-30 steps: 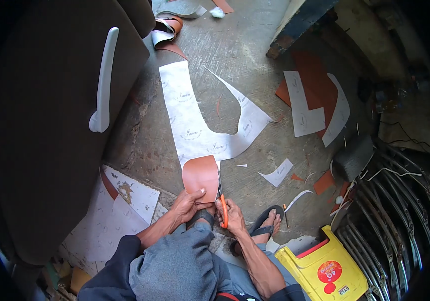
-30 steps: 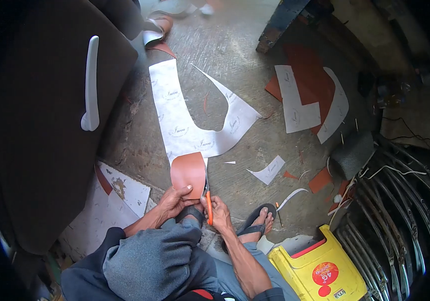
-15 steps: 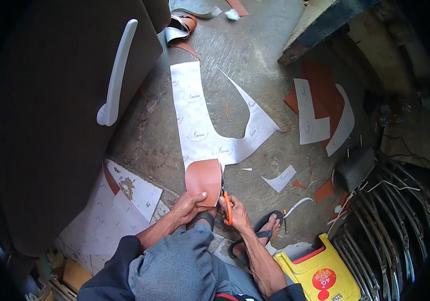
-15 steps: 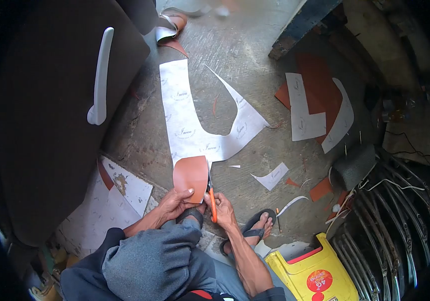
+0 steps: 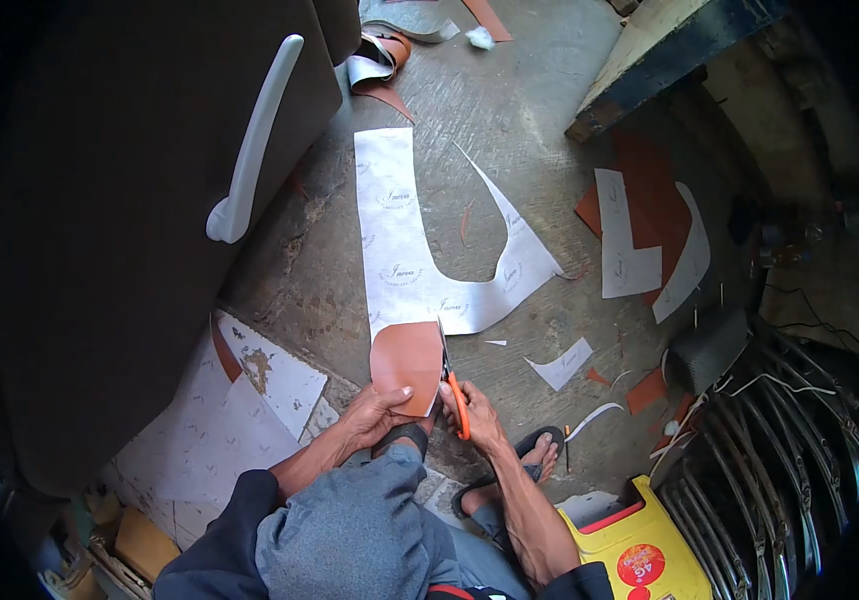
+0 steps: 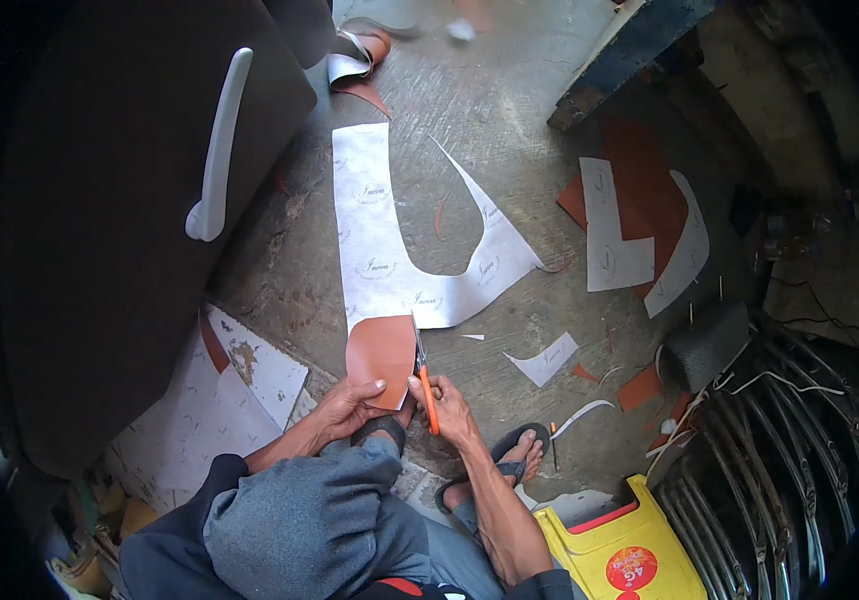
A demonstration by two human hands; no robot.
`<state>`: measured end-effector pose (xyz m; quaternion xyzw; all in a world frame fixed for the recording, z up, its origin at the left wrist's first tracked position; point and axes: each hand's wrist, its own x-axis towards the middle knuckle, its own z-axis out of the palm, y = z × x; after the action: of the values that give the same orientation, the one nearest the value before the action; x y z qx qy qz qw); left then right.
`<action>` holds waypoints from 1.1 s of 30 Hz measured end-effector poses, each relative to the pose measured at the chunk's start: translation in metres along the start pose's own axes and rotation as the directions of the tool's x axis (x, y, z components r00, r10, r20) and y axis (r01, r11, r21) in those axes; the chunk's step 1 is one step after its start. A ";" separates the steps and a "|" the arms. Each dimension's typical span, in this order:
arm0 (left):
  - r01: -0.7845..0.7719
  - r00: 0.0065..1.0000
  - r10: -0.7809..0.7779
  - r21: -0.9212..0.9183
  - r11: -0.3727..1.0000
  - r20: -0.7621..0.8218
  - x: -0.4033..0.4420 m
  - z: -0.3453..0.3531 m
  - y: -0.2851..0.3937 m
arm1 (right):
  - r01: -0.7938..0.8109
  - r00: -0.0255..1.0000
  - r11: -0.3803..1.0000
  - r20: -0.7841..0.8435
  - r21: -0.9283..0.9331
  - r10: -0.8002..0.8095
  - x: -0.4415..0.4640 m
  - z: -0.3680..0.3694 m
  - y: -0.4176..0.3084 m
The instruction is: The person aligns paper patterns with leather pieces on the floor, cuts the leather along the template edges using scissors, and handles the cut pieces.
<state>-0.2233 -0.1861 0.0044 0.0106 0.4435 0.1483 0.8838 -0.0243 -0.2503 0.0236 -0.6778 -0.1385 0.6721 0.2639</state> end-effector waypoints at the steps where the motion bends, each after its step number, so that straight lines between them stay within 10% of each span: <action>1: 0.003 1.000 -0.003 -0.003 1.000 0.001 -0.001 0.000 0.000 | -0.008 1.000 1.000 0.013 0.007 0.008 0.000 -0.001 -0.001; 33: 0.000 1.000 0.001 -0.059 0.998 0.013 -0.004 0.000 -0.001 | -0.028 1.000 1.000 0.006 -0.010 0.028 -0.002 0.001 0.009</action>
<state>-0.2249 -0.1880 0.0073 -0.0144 0.4331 0.1615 0.8866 -0.0270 -0.2583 0.0209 -0.6789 -0.1332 0.6772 0.2507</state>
